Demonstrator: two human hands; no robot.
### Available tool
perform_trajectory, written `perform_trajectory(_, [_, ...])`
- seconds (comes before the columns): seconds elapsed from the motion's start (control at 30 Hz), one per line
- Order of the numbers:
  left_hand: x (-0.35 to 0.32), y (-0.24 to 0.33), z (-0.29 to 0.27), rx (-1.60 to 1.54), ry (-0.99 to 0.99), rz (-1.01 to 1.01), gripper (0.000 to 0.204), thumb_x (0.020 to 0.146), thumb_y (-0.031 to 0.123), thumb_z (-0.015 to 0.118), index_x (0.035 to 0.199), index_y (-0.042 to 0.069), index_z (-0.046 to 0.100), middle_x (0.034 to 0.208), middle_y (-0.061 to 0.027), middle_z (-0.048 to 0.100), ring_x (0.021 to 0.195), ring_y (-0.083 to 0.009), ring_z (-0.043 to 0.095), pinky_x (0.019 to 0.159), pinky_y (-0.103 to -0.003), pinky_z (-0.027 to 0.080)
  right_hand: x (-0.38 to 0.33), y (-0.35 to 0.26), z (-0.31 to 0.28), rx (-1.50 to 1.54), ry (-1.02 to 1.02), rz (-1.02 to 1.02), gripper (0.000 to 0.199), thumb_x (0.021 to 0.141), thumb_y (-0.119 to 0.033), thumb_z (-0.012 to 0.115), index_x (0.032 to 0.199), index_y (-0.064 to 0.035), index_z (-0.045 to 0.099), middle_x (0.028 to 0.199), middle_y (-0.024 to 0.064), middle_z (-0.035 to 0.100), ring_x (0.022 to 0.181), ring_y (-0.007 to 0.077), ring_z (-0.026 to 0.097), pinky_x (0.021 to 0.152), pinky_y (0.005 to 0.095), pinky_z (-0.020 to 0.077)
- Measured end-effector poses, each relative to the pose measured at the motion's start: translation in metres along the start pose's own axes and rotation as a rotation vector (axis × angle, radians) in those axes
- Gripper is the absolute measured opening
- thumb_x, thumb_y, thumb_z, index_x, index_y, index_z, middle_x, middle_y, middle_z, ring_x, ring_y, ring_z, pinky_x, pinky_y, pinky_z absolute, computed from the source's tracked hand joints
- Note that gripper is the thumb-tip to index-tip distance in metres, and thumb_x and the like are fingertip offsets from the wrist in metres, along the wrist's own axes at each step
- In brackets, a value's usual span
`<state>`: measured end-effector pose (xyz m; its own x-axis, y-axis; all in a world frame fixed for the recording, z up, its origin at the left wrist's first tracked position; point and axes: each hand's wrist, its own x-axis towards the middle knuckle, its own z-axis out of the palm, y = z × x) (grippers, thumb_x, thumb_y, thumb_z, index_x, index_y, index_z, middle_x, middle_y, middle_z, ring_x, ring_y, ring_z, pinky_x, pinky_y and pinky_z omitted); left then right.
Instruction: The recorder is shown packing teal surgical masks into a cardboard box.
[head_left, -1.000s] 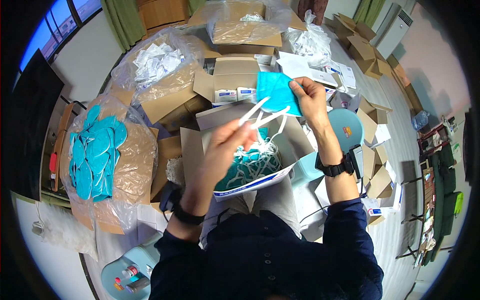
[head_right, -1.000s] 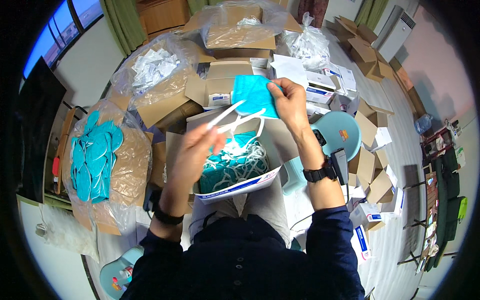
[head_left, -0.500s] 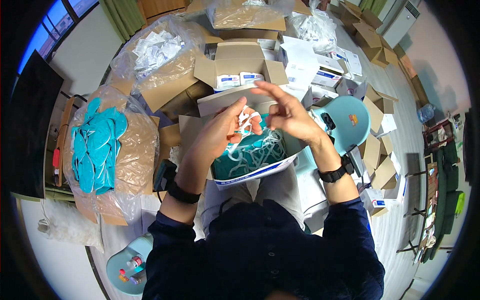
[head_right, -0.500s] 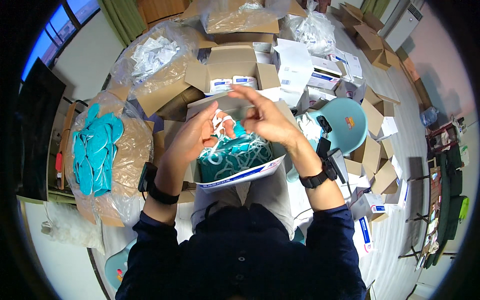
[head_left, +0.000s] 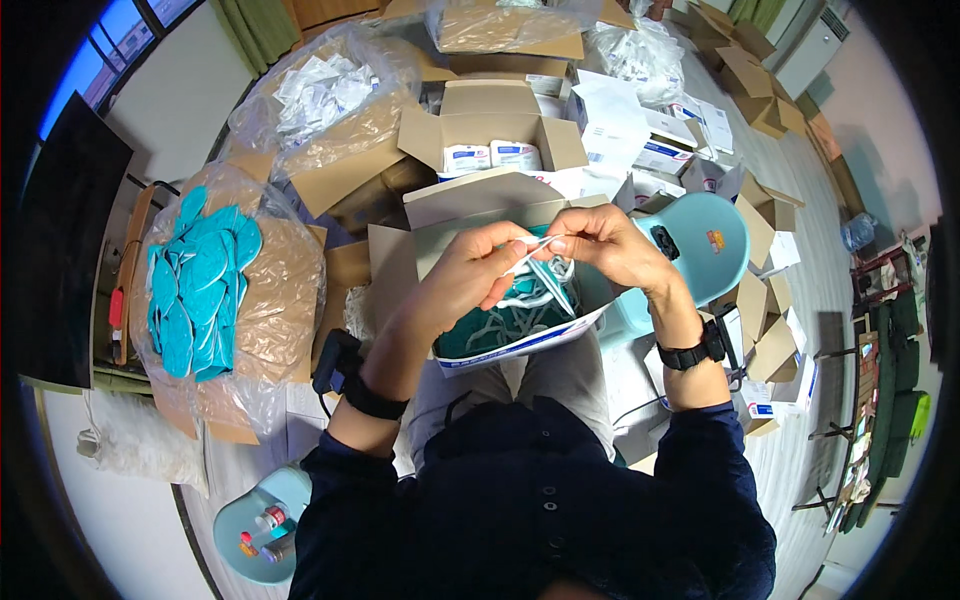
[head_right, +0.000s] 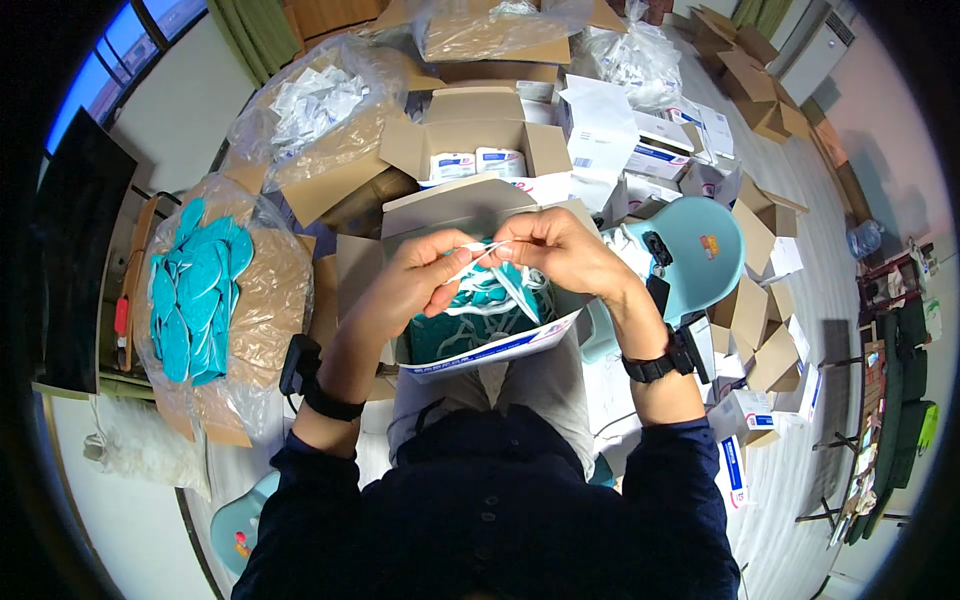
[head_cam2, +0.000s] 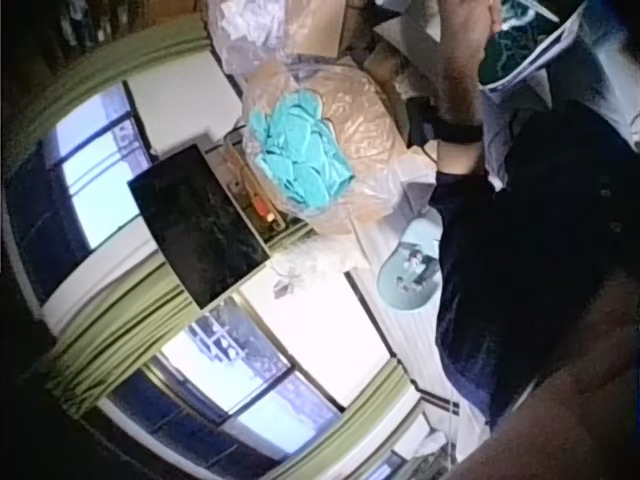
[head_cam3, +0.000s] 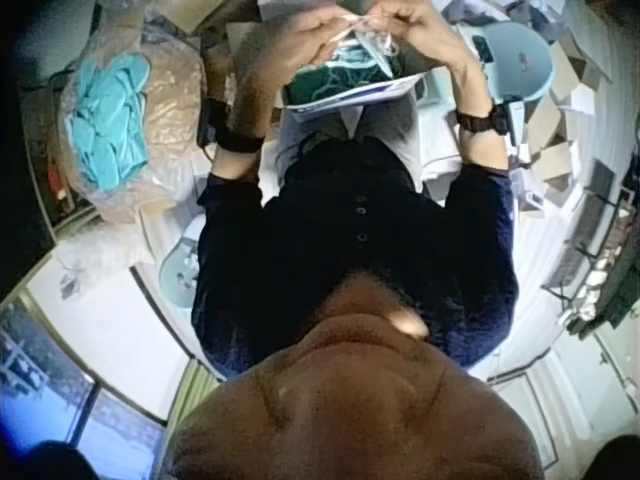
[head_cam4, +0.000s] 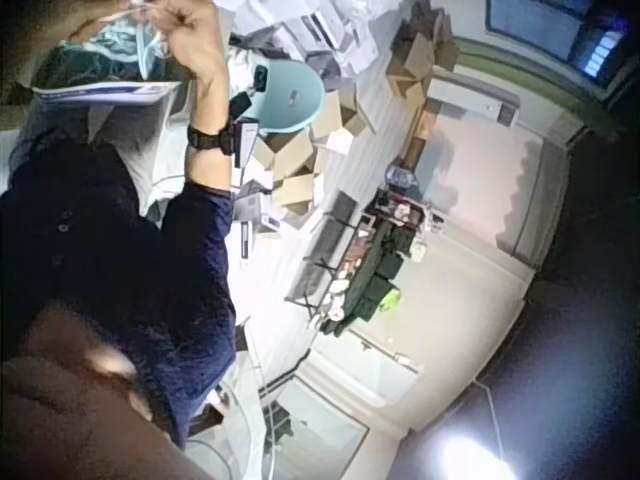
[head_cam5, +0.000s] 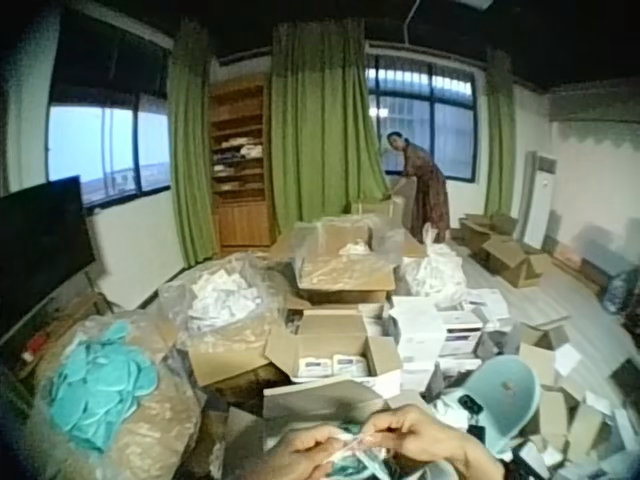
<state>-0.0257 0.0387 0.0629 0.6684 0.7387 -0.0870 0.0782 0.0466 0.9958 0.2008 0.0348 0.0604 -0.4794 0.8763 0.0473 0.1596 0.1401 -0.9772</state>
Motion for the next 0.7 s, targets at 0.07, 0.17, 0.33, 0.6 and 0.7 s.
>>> perform_trajectory(0.07, [0.000, -0.002, 0.003, -0.020, -0.009, 0.037, 0.030, 0.104, 0.028, 0.042, 0.098, 0.003, 0.058, 0.054, 0.0059, 0.040, 0.044, -0.0024, 0.035, 0.043, -0.018, 0.028, -0.005, -0.001, -0.004, 0.055, -0.001, 0.016, 0.013, 0.092, -0.013, 0.063, 0.089, -0.0006, 0.066, 0.080, -0.0005, 0.064, 0.078, 0.0063, 0.055, 0.072, 0.0220, 0.0445])
perform_trajectory(0.17, [0.000, -0.007, 0.007, -0.115, 0.016, 0.056, 0.031, 0.104, 0.029, 0.041, 0.091, 0.004, 0.056, 0.057, 0.0051, 0.040, 0.047, -0.0026, 0.035, 0.044, -0.019, 0.028, -0.005, -0.001, 0.004, 0.300, 0.134, -0.127, 0.020, 0.094, -0.017, 0.059, 0.086, -0.0005, 0.066, 0.097, 0.0079, 0.068, 0.086, 0.0099, 0.058, 0.082, 0.0243, 0.0448])
perform_trajectory(0.33, [0.015, -0.010, 0.041, -0.192, 0.074, 0.141, 0.037, 0.105, 0.033, 0.038, 0.080, 0.007, 0.049, 0.066, 0.0016, 0.046, 0.053, -0.0037, 0.040, 0.044, -0.018, 0.028, 0.006, 0.000, 0.020, 0.944, 0.164, -0.136, 0.027, 0.102, -0.023, 0.043, 0.098, 0.0010, 0.055, 0.111, 0.0214, 0.066, 0.088, 0.0236, 0.063, 0.088, 0.0363, 0.0499])
perform_trajectory(0.6, [-0.002, -0.017, 0.062, -0.453, 0.141, -0.074, 0.034, 0.104, 0.029, 0.039, 0.079, 0.008, 0.047, 0.060, 0.0010, 0.043, 0.047, -0.0053, 0.035, 0.039, -0.021, 0.024, 0.033, 0.014, -0.012, 1.174, 0.390, 0.077, 0.025, 0.100, -0.020, 0.043, 0.079, -0.0099, 0.051, 0.054, -0.0051, 0.030, 0.043, 0.0086, 0.022, 0.065, 0.0337, 0.0424])
perform_trajectory(0.7, [-0.009, -0.023, 0.060, -0.607, 0.137, -0.149, 0.033, 0.104, 0.033, 0.040, 0.080, 0.011, 0.045, 0.061, 0.0018, 0.041, 0.048, -0.0058, 0.035, 0.039, -0.020, 0.024, 0.051, 0.023, -0.024, 1.155, 0.504, 0.106, 0.023, 0.098, -0.015, 0.041, 0.078, -0.0095, 0.050, 0.053, -0.0049, 0.029, 0.042, 0.0089, 0.020, 0.061, 0.0346, 0.0382])
